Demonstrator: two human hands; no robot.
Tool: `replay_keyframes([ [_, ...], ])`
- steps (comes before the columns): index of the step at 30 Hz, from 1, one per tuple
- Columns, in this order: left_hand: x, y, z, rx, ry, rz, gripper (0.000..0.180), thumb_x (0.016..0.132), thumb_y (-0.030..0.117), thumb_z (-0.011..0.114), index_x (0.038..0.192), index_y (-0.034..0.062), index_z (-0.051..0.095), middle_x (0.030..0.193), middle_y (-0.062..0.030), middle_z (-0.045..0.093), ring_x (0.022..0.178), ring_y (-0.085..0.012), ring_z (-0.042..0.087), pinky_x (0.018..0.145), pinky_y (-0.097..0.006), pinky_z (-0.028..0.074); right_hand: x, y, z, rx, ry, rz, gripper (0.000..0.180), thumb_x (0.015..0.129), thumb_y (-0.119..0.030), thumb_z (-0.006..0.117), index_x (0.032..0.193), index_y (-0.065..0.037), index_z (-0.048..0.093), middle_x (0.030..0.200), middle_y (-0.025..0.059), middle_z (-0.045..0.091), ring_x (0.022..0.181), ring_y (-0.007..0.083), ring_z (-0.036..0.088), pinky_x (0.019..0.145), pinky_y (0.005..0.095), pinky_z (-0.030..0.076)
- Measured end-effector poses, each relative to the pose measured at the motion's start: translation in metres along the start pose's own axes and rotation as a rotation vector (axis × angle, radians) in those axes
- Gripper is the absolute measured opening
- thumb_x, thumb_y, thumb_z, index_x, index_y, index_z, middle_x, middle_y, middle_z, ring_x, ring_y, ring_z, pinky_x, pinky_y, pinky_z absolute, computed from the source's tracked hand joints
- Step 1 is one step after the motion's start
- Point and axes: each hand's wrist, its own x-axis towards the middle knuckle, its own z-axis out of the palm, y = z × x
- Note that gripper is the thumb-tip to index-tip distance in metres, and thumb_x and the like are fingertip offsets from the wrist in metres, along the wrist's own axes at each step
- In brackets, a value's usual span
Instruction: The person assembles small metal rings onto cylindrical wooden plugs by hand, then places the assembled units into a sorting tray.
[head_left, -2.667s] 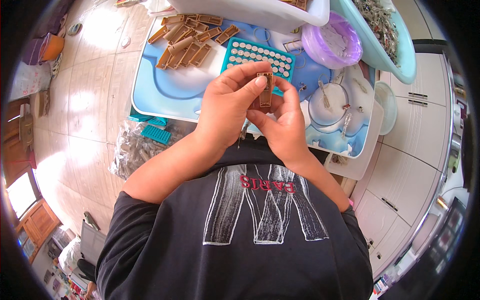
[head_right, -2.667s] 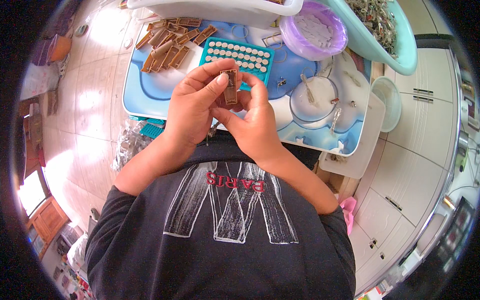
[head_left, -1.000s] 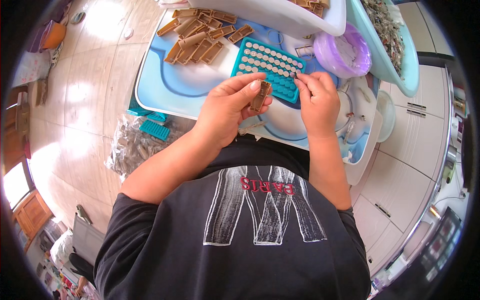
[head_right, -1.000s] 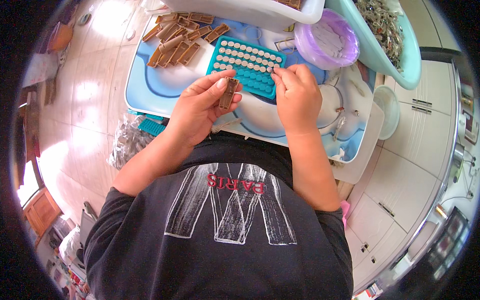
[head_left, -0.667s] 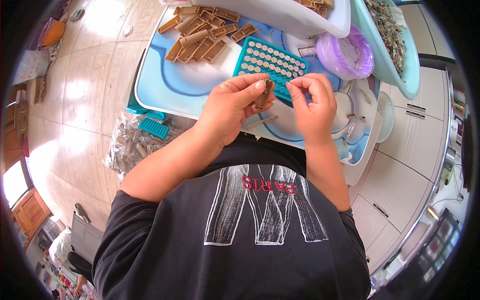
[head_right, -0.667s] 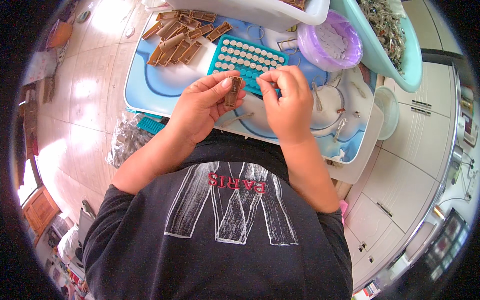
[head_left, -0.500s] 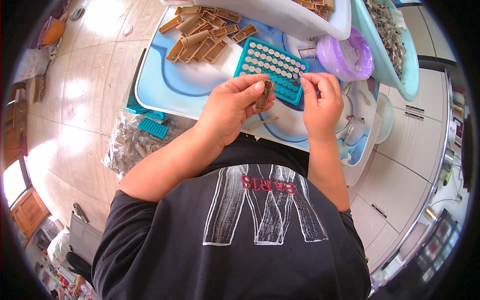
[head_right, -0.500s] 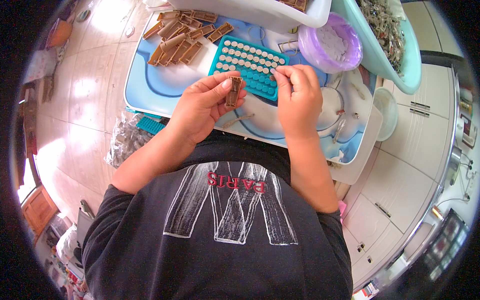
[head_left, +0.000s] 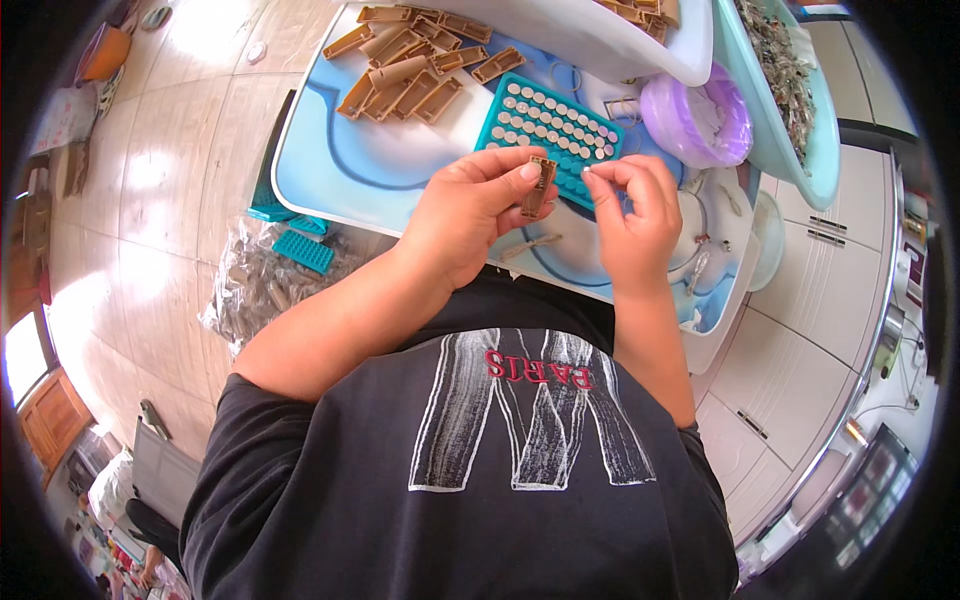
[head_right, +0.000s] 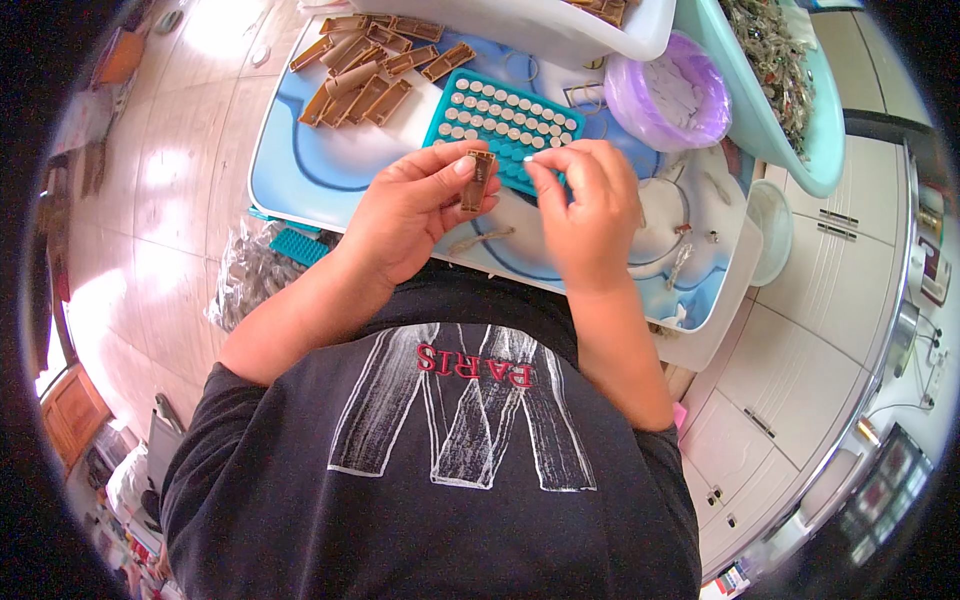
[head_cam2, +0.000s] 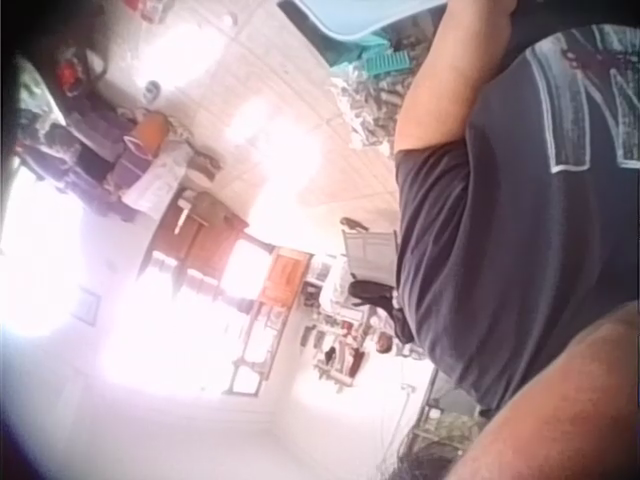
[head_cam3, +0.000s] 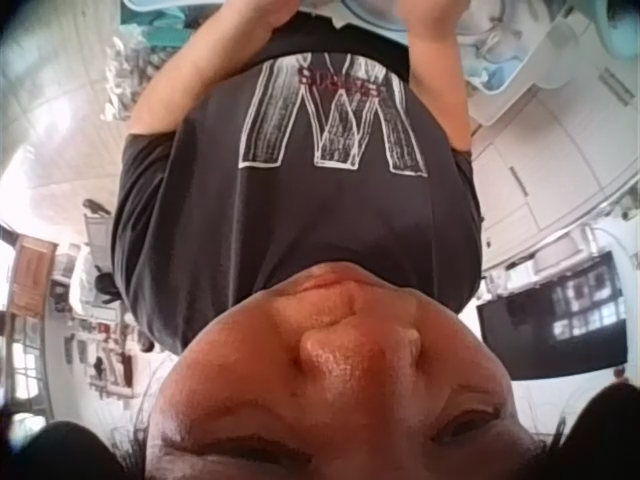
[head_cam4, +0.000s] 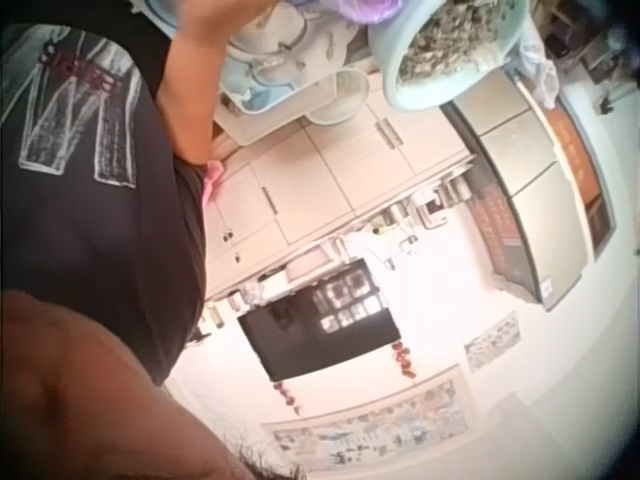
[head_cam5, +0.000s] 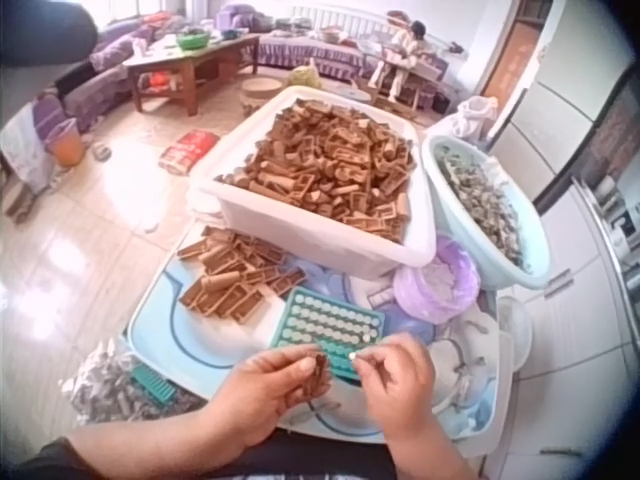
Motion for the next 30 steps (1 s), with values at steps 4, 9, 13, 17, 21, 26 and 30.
replay_keyframes([
  [4,0.0,0.001,0.001,0.011,0.013,-0.01,0.024,0.088,0.01,0.059,0.109,-0.0008,0.057,0.089,-0.007,0.063,0.079,-0.0145,0.06,0.075,-0.029,0.051,0.007,-0.025,0.003,0.076,-0.01,-0.239,0.016,0.065,-0.005,0.073,0.074,-0.006,0.06,0.075,0.0059,0.056,0.07,0.0245,0.055,0.061,0.0349,0.044],
  [9,-0.001,-0.002,-0.003,0.063,-0.021,-0.009,0.025,0.09,0.011,0.056,0.113,-0.0002,0.057,0.095,-0.0066,0.064,0.083,-0.0132,0.062,0.077,-0.028,0.051,0.003,-0.023,0.007,0.071,-0.061,-0.271,0.014,0.068,-0.006,0.071,0.074,-0.006,0.059,0.075,0.0055,0.056,0.069,0.0247,0.055,0.06,0.0348,0.044],
  [13,0.001,-0.006,-0.004,0.04,-0.021,0.01,0.025,0.09,0.01,0.056,0.113,-0.0008,0.057,0.094,-0.0063,0.064,0.082,-0.0128,0.062,0.077,-0.028,0.051,0.003,-0.025,0.006,0.068,-0.076,-0.275,0.013,0.069,-0.006,0.071,0.074,-0.006,0.059,0.075,0.0059,0.056,0.069,0.0248,0.055,0.06,0.0349,0.044],
  [17,0.0,-0.004,-0.003,0.051,-0.015,0.002,0.026,0.09,0.01,0.056,0.113,-0.0014,0.057,0.095,-0.0068,0.064,0.082,-0.013,0.062,0.078,-0.028,0.051,0.0,-0.025,0.008,0.089,-0.058,-0.254,0.012,0.069,-0.005,0.07,0.076,-0.005,0.061,0.076,0.0064,0.057,0.07,0.025,0.055,0.06,0.0347,0.045],
  [21,-0.001,-0.003,-0.002,0.066,-0.015,-0.001,0.027,0.091,0.011,0.055,0.115,-0.0019,0.056,0.097,-0.0076,0.063,0.084,-0.0141,0.062,0.079,-0.029,0.052,-0.002,-0.024,0.006,0.173,-0.091,-0.213,0.012,0.069,-0.003,0.07,0.079,-0.004,0.063,0.076,0.0071,0.058,0.071,0.0247,0.056,0.061,0.0341,0.045],
  [26,-0.002,-0.001,0.001,0.08,-0.001,-0.003,0.028,0.091,0.011,0.054,0.116,-0.0024,0.054,0.099,-0.0092,0.063,0.087,-0.0162,0.063,0.081,-0.03,0.053,0.011,-0.006,0.004,0.1,-0.013,-0.077,0.012,0.07,-0.005,0.071,0.082,-0.005,0.067,0.079,0.0075,0.058,0.071,0.0244,0.056,0.062,0.0342,0.045],
  [30,-0.002,0.0,0.002,0.084,0.021,-0.01,0.029,0.092,0.011,0.053,0.117,-0.0028,0.054,0.1,-0.01,0.063,0.087,-0.0173,0.063,0.081,-0.03,0.053,0.015,0.008,0.015,-0.101,-0.005,-0.119,0.011,0.07,-0.008,0.071,0.08,-0.006,0.067,0.078,0.0063,0.057,0.072,0.0244,0.056,0.064,0.0349,0.045],
])
